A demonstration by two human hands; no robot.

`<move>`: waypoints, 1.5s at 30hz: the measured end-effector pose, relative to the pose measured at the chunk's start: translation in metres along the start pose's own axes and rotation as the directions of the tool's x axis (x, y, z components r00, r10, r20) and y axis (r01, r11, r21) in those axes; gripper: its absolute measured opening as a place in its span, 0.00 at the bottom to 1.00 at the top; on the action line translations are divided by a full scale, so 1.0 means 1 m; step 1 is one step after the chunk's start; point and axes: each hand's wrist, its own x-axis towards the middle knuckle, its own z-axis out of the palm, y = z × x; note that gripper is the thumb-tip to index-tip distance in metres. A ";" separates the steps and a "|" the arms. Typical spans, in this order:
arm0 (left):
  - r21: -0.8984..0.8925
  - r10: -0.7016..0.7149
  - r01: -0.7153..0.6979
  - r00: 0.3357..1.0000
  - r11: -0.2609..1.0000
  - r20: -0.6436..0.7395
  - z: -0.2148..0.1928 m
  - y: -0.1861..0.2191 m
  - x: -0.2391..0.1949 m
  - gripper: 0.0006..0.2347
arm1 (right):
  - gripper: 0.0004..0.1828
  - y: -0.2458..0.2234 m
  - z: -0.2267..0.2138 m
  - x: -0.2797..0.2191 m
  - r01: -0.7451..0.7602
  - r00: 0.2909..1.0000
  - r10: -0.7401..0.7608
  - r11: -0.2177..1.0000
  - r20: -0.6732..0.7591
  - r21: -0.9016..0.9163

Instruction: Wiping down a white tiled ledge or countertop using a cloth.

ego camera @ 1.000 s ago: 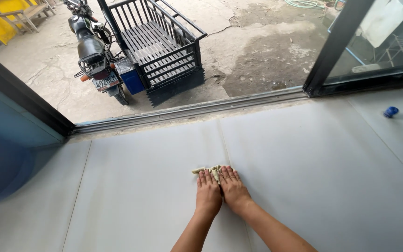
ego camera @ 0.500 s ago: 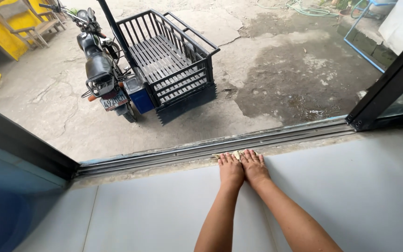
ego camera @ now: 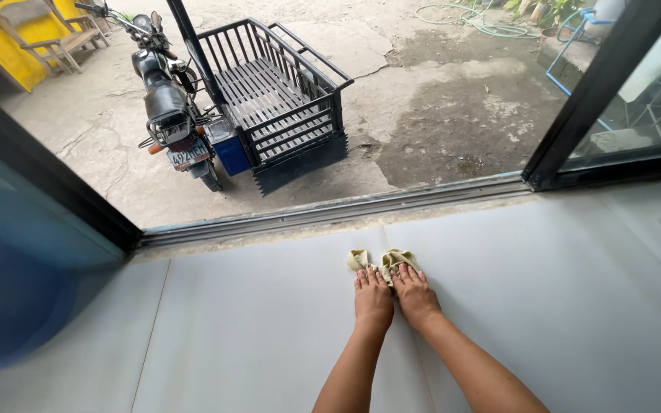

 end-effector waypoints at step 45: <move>-0.070 0.066 -0.064 0.997 0.995 0.027 0.022 0.136 -0.318 0.29 | 0.31 -0.001 -0.060 -0.329 0.211 0.964 -0.239 0.953 0.113 0.216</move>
